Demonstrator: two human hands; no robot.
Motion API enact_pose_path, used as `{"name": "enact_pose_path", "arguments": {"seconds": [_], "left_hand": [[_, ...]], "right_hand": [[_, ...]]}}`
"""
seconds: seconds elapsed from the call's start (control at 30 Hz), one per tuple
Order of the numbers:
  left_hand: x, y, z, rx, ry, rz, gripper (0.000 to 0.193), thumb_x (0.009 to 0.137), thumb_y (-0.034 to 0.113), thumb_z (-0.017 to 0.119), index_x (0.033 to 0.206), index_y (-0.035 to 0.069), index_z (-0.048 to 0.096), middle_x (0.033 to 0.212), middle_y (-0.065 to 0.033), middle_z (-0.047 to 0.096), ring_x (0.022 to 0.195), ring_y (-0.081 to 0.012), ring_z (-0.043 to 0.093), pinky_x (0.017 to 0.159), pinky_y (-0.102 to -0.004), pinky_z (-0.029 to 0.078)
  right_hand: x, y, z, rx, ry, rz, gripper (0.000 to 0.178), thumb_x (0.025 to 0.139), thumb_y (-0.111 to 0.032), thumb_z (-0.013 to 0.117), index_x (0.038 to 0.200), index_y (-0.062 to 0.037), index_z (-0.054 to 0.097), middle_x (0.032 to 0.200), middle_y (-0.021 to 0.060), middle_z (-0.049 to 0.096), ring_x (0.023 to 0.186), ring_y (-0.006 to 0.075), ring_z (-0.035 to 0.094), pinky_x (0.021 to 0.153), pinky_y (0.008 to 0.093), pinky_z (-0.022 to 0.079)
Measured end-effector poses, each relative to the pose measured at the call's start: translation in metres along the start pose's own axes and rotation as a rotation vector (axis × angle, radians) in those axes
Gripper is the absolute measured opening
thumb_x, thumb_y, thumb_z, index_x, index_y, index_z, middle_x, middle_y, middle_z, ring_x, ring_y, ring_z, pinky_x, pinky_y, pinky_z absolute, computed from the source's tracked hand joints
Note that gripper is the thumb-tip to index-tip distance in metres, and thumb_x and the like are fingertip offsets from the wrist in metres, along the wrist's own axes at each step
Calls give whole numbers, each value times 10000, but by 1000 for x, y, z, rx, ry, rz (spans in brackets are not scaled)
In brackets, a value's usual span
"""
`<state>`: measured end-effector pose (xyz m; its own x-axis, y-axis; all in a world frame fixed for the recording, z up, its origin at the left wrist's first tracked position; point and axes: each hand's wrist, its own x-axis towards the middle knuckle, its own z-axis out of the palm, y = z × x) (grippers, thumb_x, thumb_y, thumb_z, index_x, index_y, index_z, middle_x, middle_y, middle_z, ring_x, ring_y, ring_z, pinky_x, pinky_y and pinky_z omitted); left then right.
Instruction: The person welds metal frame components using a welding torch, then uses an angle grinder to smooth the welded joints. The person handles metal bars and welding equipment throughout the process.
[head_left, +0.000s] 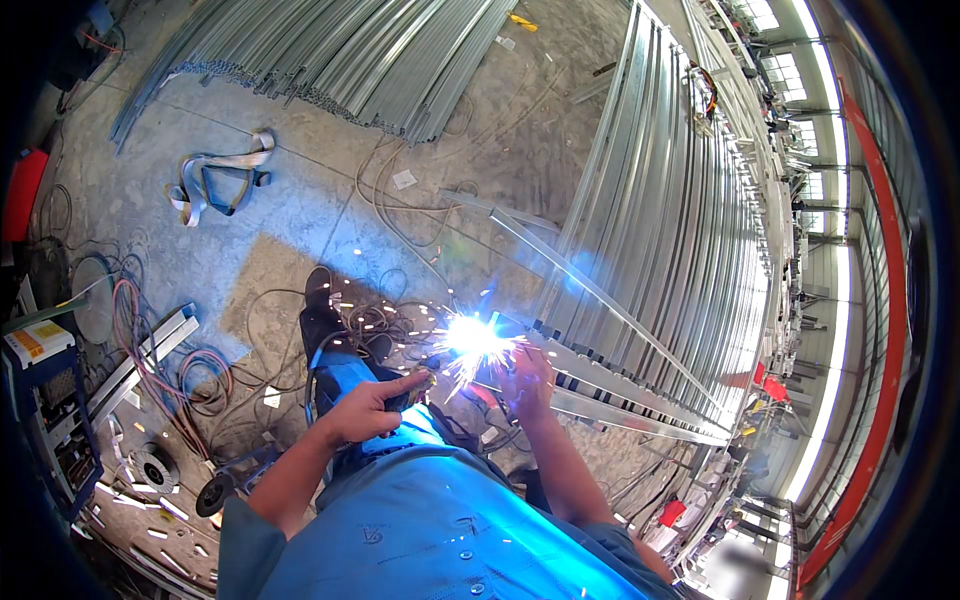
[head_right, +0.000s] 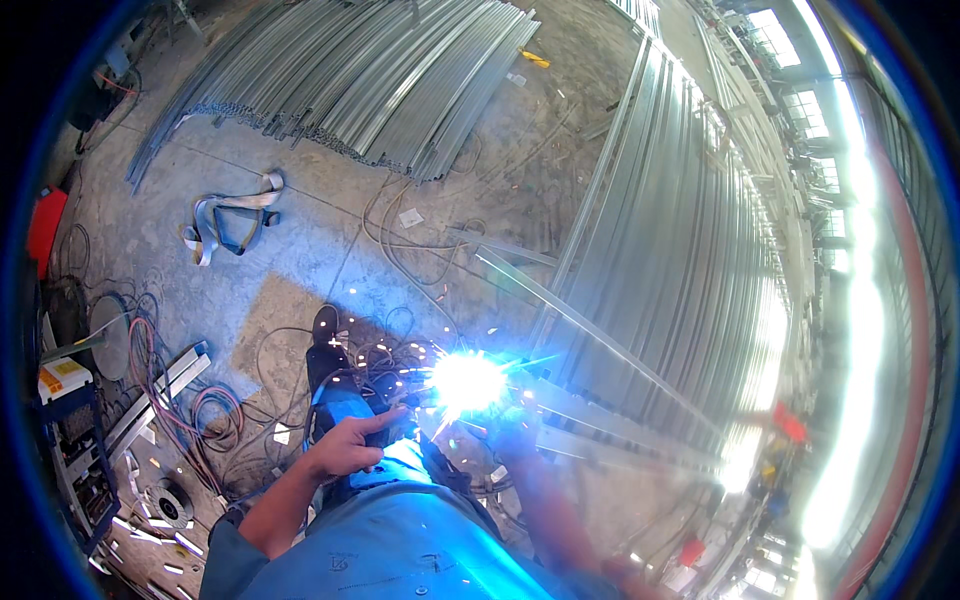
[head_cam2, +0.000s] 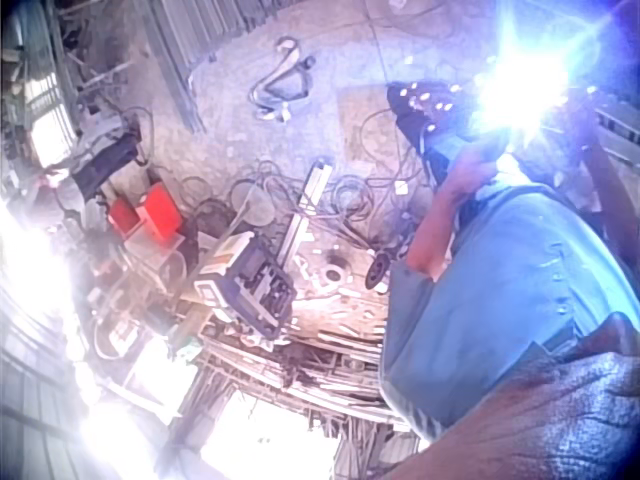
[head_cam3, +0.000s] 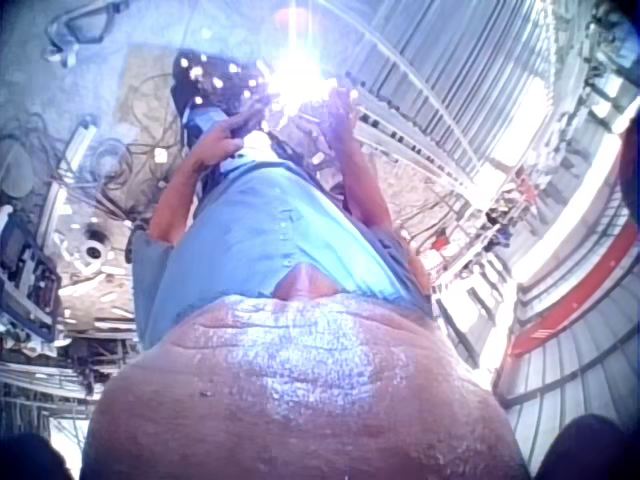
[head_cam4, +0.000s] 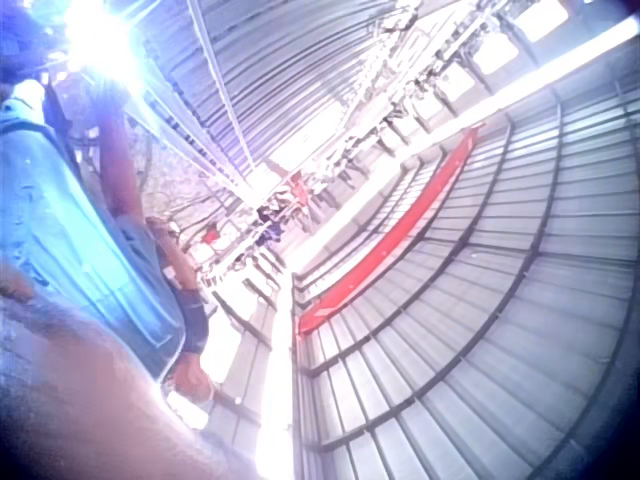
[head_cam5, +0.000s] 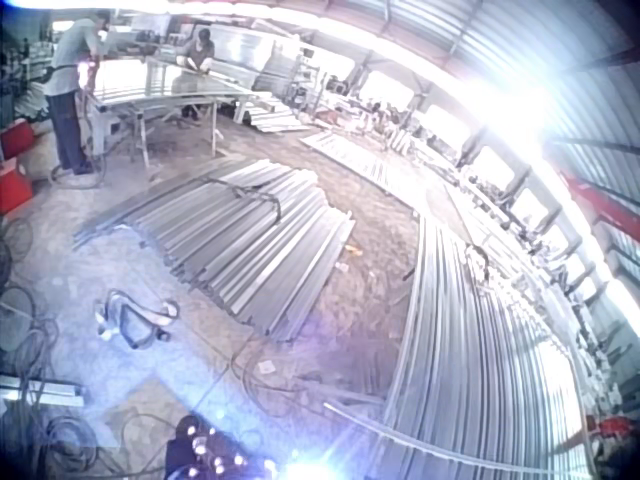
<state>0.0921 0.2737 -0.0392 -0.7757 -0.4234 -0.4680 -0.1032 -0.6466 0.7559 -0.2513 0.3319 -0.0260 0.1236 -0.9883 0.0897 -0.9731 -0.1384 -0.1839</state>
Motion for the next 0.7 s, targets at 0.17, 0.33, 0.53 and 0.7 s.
{"name": "enact_pose_path", "arguments": {"seconds": [0.17, 0.33, 0.53, 0.7], "left_hand": [[1, -1, -2, 4, -24, 23, 855, 805, -10, 599, 1614, 222, 445, 794, 5, 634, 652, -67, 559, 652, -270, 527], [-2, 6, 0, 7, -17, 17, 849, 804, -15, 599, 1612, 204, 452, 836, 3, 648, 663, -63, 563, 661, -265, 524], [-7, -5, -4, -20, 21, 26, 849, 811, -89, 585, 1609, 169, 452, 862, 35, 666, 662, -63, 554, 645, -258, 505], [-6, -11, -5, -57, 13, 40, 839, 827, -90, 579, 1612, 179, 449, 874, 35, 664, 655, -63, 540, 644, -261, 507]], "right_hand": [[-6, 15, 19, 133, -16, 101, 258, 818, -187, 799, 1044, -76, 744, 1085, 125, 704, 998, 328, 678, 848, 440, 554], [28, -20, -16, 123, -34, 101, 200, 838, -138, 779, 1025, -83, 733, 1019, 108, 688, 970, 330, 672, 820, 453, 546], [33, -28, -19, 74, -50, 227, 224, 834, -134, 776, 1048, -89, 726, 1067, 92, 695, 984, 331, 680, 820, 443, 566], [32, -27, -18, 122, -53, 247, 244, 829, -127, 783, 1063, -82, 731, 1056, 104, 685, 996, 342, 668, 831, 455, 546]]}}
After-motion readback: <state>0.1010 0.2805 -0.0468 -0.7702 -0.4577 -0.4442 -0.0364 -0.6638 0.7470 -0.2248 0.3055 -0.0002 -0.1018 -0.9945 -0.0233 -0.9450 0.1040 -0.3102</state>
